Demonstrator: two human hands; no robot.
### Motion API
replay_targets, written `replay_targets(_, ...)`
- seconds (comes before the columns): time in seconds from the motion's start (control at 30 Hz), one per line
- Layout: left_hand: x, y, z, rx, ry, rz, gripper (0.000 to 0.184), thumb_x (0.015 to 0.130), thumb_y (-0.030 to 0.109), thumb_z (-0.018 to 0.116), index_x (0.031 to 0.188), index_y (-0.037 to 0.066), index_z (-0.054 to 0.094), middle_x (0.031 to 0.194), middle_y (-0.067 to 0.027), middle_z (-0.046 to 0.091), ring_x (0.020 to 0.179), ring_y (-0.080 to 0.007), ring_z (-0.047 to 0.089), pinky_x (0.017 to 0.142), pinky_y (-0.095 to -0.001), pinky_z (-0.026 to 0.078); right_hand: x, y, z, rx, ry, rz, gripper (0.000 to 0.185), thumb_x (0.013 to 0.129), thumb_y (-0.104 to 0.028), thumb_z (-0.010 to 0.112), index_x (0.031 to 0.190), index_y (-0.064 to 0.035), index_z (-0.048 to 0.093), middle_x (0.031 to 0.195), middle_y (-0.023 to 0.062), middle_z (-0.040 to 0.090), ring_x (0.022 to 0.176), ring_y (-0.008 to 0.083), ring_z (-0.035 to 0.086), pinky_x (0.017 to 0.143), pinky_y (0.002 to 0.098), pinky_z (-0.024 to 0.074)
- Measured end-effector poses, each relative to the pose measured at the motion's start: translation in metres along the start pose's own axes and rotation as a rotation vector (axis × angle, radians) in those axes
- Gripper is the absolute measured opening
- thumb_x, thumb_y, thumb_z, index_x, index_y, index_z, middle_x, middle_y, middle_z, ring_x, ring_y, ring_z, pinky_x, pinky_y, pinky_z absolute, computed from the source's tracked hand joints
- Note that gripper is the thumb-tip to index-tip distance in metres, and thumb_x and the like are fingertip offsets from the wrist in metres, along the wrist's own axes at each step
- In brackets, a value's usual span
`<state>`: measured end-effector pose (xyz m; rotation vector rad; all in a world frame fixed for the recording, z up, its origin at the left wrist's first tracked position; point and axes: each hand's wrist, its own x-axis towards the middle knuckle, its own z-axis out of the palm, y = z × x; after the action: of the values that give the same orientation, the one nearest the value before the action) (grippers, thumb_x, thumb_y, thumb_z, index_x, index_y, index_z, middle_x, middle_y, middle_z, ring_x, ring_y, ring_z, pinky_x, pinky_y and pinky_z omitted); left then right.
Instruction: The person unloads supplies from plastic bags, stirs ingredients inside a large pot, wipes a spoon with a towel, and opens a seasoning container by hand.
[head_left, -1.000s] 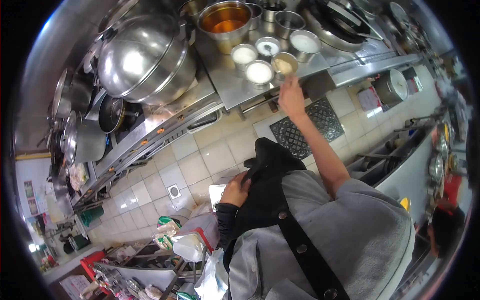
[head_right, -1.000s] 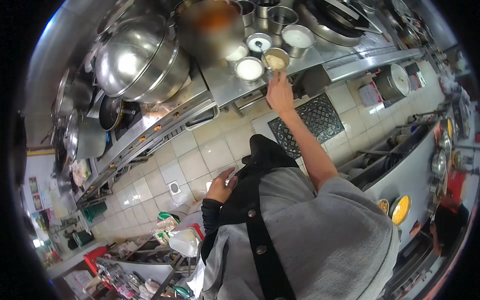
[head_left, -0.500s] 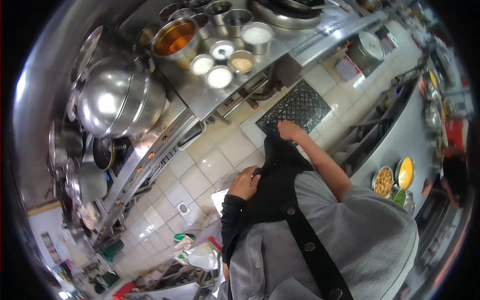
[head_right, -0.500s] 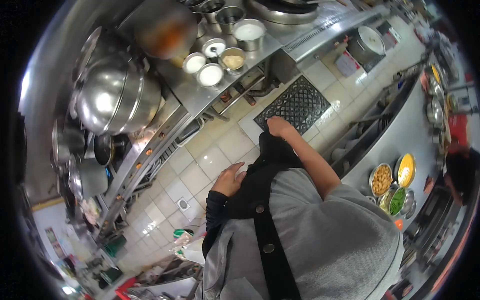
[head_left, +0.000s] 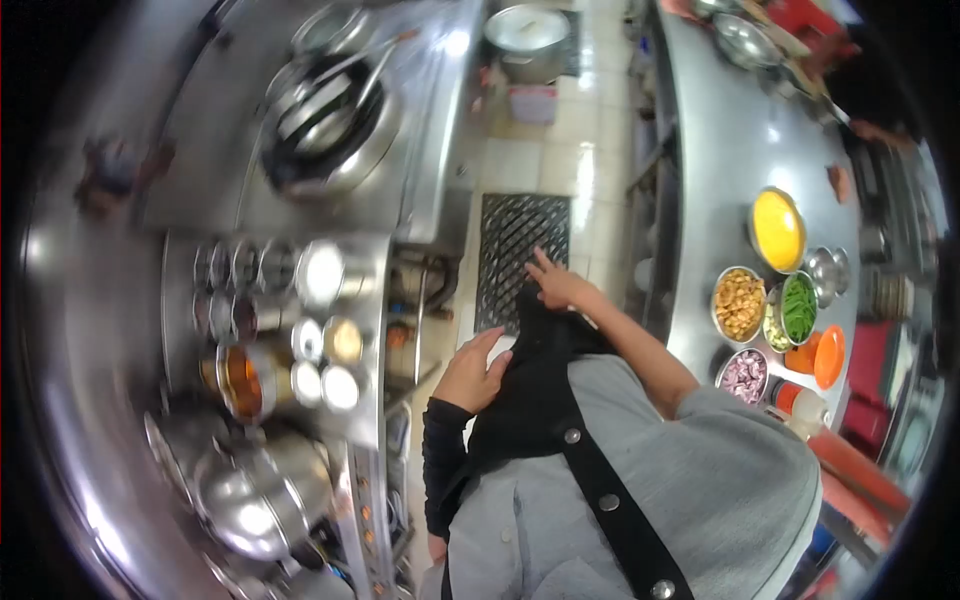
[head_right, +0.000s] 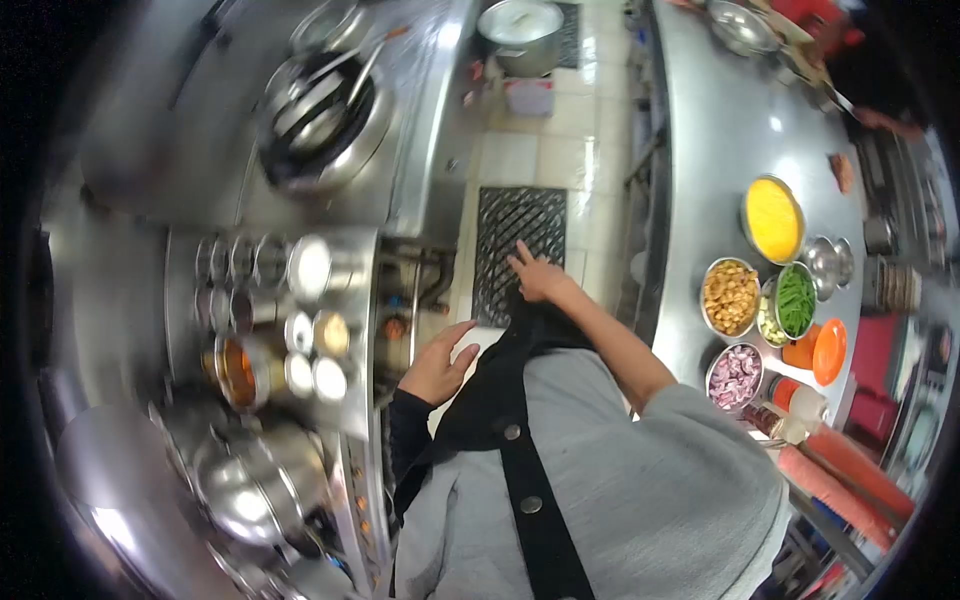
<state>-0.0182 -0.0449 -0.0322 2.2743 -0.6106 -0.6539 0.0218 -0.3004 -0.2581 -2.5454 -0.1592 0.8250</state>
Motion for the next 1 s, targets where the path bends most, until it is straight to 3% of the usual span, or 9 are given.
replay_targets(0.2,0.159,0.086,-0.01,-0.082,-0.158,0.335,0.026,0.097,0.016,0.066,0.118,0.001,0.068,0.119,-0.0194,0.07,0.113,-0.0371,0.064,0.098,-0.0442,0.05,-0.018,0.094,-0.061,0.297,-0.081,0.222,0.077,0.097,-0.031,0.064,0.16,-0.0047,0.029,0.167,0.0334,0.008,0.138,0.0478,0.048,0.115,0.0487,0.0412)
replay_targets(0.3,0.204,0.139,0.0,-0.317,-0.627,0.608,0.027,0.101,0.021,0.063,0.119,0.001,0.067,0.115,-0.0179,0.071,0.11,-0.0355,0.066,0.097,-0.042,0.051,-0.01,0.117,-0.086,0.377,-0.006,0.202,0.073,0.099,-0.032,0.063,0.159,-0.0041,0.032,0.165,0.0359,0.011,0.144,0.0475,0.041,0.12,0.0471,0.0349)
replay_targets(0.37,0.233,0.155,0.009,-0.368,-1.311,0.497,0.037,0.108,0.031,0.054,0.129,0.003,0.065,0.13,-0.0168,0.067,0.126,-0.0335,0.061,0.107,-0.0397,0.048,0.001,0.122,-0.113,0.482,0.092,0.146,0.07,0.1,-0.035,0.061,0.158,-0.0048,0.035,0.166,0.0334,0.016,0.148,0.0458,0.035,0.123,0.0445,0.0309)
replay_targets(0.4,0.251,0.153,0.02,-0.334,-1.412,0.547,0.044,0.111,0.037,0.045,0.135,0.005,0.064,0.139,-0.0167,0.063,0.135,-0.0313,0.054,0.116,-0.0402,0.041,0.006,0.12,-0.132,0.507,0.133,0.125,0.07,0.1,-0.036,0.061,0.158,-0.0054,0.035,0.166,0.0327,0.016,0.148,0.0455,0.035,0.123,0.0442,0.0309)
replay_targets(0.53,0.329,0.169,0.006,-0.248,-1.512,0.598,0.06,0.112,0.049,0.034,0.14,0.003,0.06,0.153,-0.0159,0.051,0.146,-0.0286,0.043,0.123,-0.0428,0.03,0.053,0.136,-0.191,0.616,0.207,0.043,0.067,0.102,-0.035,0.06,0.157,-0.0039,0.037,0.165,0.0307,0.022,0.148,0.0445,0.037,0.122,0.0438,0.0328)
replay_targets(0.63,0.401,0.163,-0.002,-0.172,-1.325,0.706,0.065,0.111,0.052,0.033,0.142,0.0,0.057,0.149,-0.0195,0.054,0.142,-0.0315,0.047,0.12,-0.0433,0.034,0.096,0.164,-0.227,0.605,0.188,0.035,0.065,0.103,-0.037,0.059,0.156,-0.0037,0.039,0.163,0.0295,0.028,0.144,0.044,0.042,0.119,0.0444,0.0358)
replay_targets(0.77,0.52,0.179,-0.035,0.035,-1.232,0.535,0.067,0.108,0.054,0.04,0.138,-0.003,0.059,0.14,-0.0246,0.059,0.134,-0.0375,0.053,0.115,-0.0448,0.039,0.118,0.204,-0.291,0.647,0.013,0.209,0.068,0.101,-0.045,0.062,0.156,-0.0098,0.042,0.158,0.0259,0.042,0.14,0.0439,0.048,0.117,0.0419,0.0384)
replay_targets(0.93,0.636,0.202,-0.033,0.182,-1.342,0.582,0.062,0.105,0.05,0.045,0.132,-0.002,0.065,0.135,-0.027,0.062,0.129,-0.0401,0.056,0.115,-0.0461,0.037,0.114,0.273,-0.281,1.142,0.013,0.039,0.068,0.103,-0.053,0.051,0.156,-0.01,0.043,0.165,0.0195,0.035,0.152,0.0374,0.034,0.122,0.0521,0.0303)
replay_targets(1.0,0.679,0.213,-0.042,0.176,-1.38,0.67,0.06,0.105,0.049,0.045,0.135,0.0,0.063,0.138,-0.0261,0.06,0.132,-0.0399,0.054,0.116,-0.0483,0.036,0.095,0.27,-0.317,1.023,0.101,0.168,0.068,0.103,-0.058,0.046,0.159,-0.0197,0.04,0.17,0.0143,0.024,0.157,0.0368,0.02,0.12,0.0643,0.0219)
